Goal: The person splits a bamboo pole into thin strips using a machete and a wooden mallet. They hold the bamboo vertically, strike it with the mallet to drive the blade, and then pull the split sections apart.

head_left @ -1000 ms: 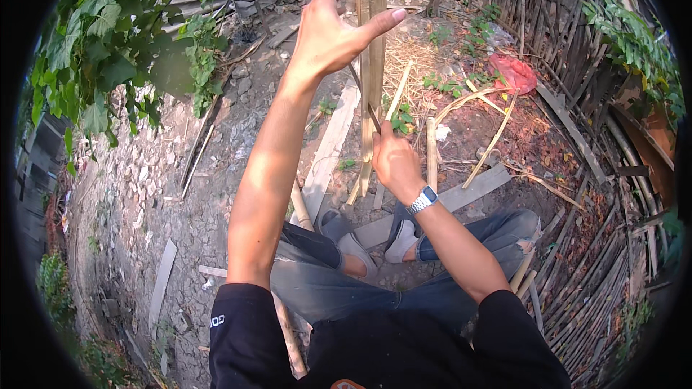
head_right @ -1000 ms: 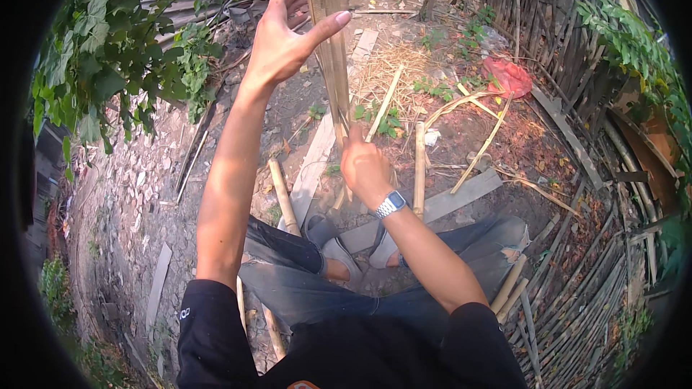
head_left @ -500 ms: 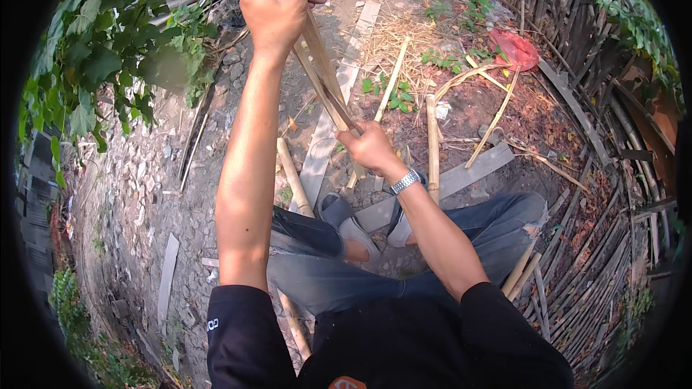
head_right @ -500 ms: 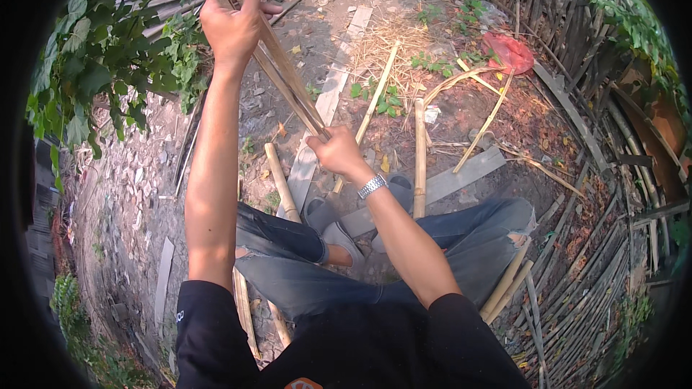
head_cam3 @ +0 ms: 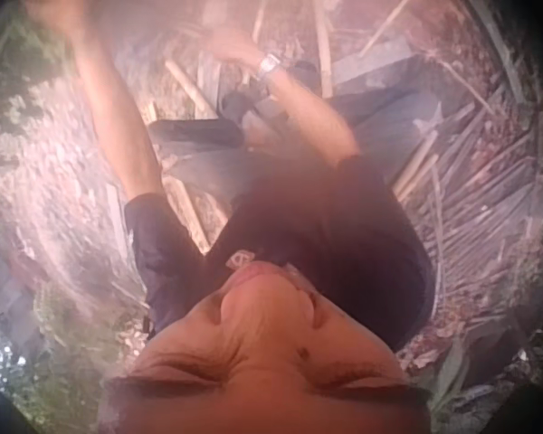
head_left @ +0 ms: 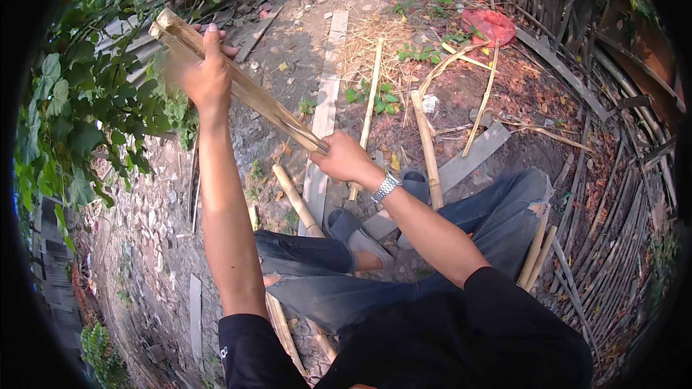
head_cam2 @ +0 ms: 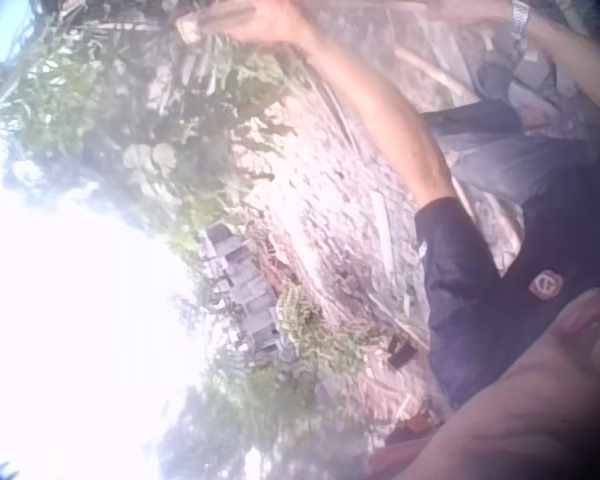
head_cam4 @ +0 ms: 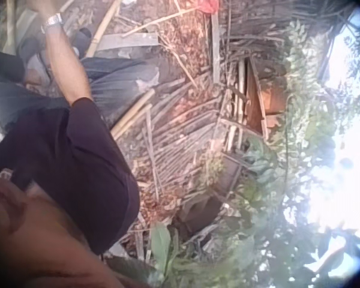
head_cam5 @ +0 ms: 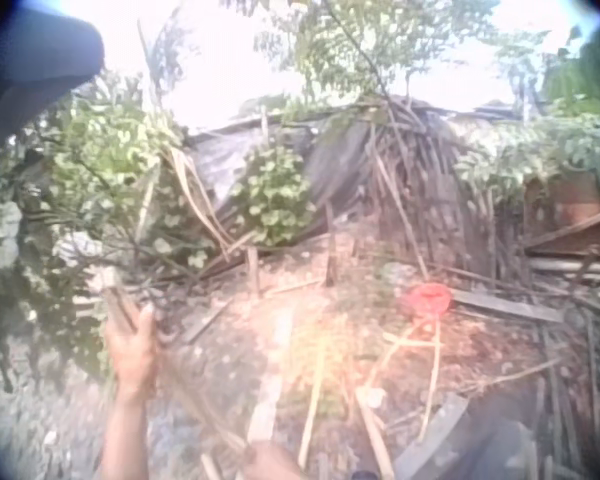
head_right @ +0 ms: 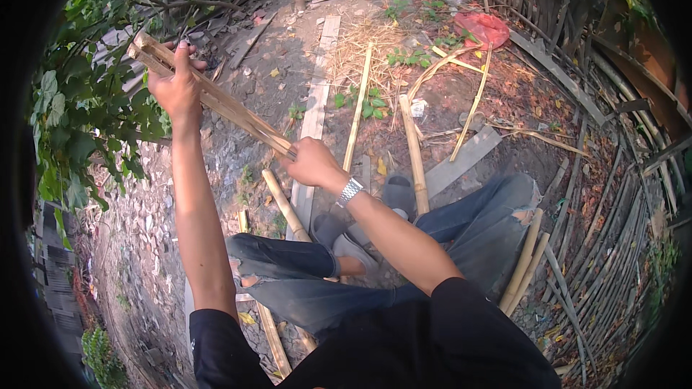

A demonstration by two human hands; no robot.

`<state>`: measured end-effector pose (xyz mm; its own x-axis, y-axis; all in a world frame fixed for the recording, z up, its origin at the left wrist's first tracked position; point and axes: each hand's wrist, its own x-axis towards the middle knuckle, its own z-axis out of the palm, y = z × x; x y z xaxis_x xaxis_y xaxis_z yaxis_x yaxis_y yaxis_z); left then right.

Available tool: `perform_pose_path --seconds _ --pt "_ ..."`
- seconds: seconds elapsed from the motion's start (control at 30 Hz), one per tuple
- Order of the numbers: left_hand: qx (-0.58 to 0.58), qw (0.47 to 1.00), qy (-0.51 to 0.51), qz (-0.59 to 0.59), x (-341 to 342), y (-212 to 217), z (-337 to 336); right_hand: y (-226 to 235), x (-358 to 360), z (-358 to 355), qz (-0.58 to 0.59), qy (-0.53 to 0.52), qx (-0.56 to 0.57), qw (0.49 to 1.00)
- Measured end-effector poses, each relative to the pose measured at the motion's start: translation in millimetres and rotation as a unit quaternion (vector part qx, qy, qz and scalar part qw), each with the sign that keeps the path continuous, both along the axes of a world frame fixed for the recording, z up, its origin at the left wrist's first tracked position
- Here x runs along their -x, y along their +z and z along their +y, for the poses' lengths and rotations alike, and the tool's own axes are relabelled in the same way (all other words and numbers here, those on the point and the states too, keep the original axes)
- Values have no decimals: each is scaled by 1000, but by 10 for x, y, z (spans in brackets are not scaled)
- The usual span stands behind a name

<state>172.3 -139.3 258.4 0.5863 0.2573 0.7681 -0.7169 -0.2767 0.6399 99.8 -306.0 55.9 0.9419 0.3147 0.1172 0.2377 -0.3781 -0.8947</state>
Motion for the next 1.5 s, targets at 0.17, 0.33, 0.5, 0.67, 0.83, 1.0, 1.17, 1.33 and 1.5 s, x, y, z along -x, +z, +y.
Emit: perform_pose_path --seconds 0.17,0.33,0.5,0.67,0.83,1.0,1.17,1.33,1.5 --pt "-16 997 66 -21 102 -54 -140 23 179 83 -23 -57 53 997" --pt "-9 997 50 -55 168 -71 -275 -879 239 144 -2 -142 -17 990" --pt "-15 987 155 -26 127 -77 85 -834 -14 138 29 -4 19 999" --pt "18 989 141 -28 74 -135 212 -766 22 151 72 17 -31 997" --pt "38 993 104 -40 113 -156 181 -893 79 334 86 -8 -6 996" --pt "59 996 21 -55 40 -213 454 -1012 -12 345 163 43 -125 978" --pt "78 996 -25 -41 21 -253 832 -1150 -65 519 276 159 -235 918" --pt "116 987 -114 -14 33 -322 1120 -1274 -60 686 421 239 -353 801" --pt "58 973 -223 26 24 -327 1153 -1370 279 929 525 238 -517 633"
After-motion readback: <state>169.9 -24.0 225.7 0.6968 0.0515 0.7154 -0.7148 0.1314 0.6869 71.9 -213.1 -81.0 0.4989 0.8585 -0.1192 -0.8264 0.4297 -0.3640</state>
